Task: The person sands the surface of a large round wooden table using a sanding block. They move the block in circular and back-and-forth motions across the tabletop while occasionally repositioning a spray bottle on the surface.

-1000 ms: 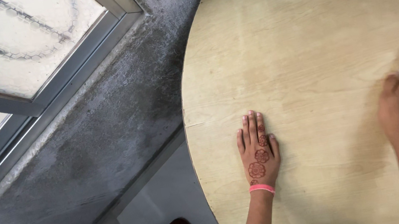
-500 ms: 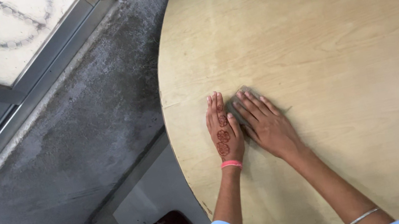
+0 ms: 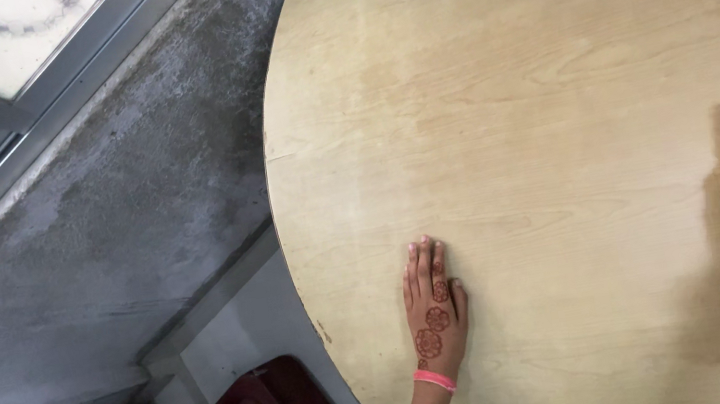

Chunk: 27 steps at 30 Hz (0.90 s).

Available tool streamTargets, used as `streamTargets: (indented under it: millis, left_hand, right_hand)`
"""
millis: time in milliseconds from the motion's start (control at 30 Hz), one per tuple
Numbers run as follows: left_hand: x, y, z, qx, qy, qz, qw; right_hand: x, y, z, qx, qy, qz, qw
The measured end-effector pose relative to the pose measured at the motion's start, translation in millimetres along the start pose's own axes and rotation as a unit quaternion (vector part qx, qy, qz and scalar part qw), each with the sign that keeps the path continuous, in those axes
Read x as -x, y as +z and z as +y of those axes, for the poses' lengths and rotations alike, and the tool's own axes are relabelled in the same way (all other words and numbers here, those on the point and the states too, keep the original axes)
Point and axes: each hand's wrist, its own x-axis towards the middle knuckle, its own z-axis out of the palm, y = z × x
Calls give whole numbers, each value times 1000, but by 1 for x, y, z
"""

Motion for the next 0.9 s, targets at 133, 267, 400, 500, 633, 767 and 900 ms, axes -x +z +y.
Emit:
streamTargets:
  millis: [133, 267, 400, 500, 633, 767, 900]
  left_hand:
    - [23, -5, 2, -33, -23, -5, 999]
    - [29, -1, 4, -53, -26, 7, 998]
    - [28, -2, 3, -49, -15, 22, 998]
    - [28, -2, 5, -51, -15, 26, 998]
    - [29, -3, 6, -35, -26, 28, 999]
    - [30, -4, 9, -28, -40, 34, 998]
    - [31, -3, 7, -7, -39, 45, 998]
  right_hand:
    - [46, 9, -29, 29, 107, 35, 993]
    - [74, 42, -96, 6, 9, -6, 1000]
    - [113, 87, -186, 33, -110, -60, 992]
    - [136, 99, -215, -18, -210, -84, 974]
    - [123, 84, -184, -23, -373, -150, 915]
    - [76, 55, -125, 41, -350, -153, 923]
    - [52, 66, -133, -21, -269, -75, 960]
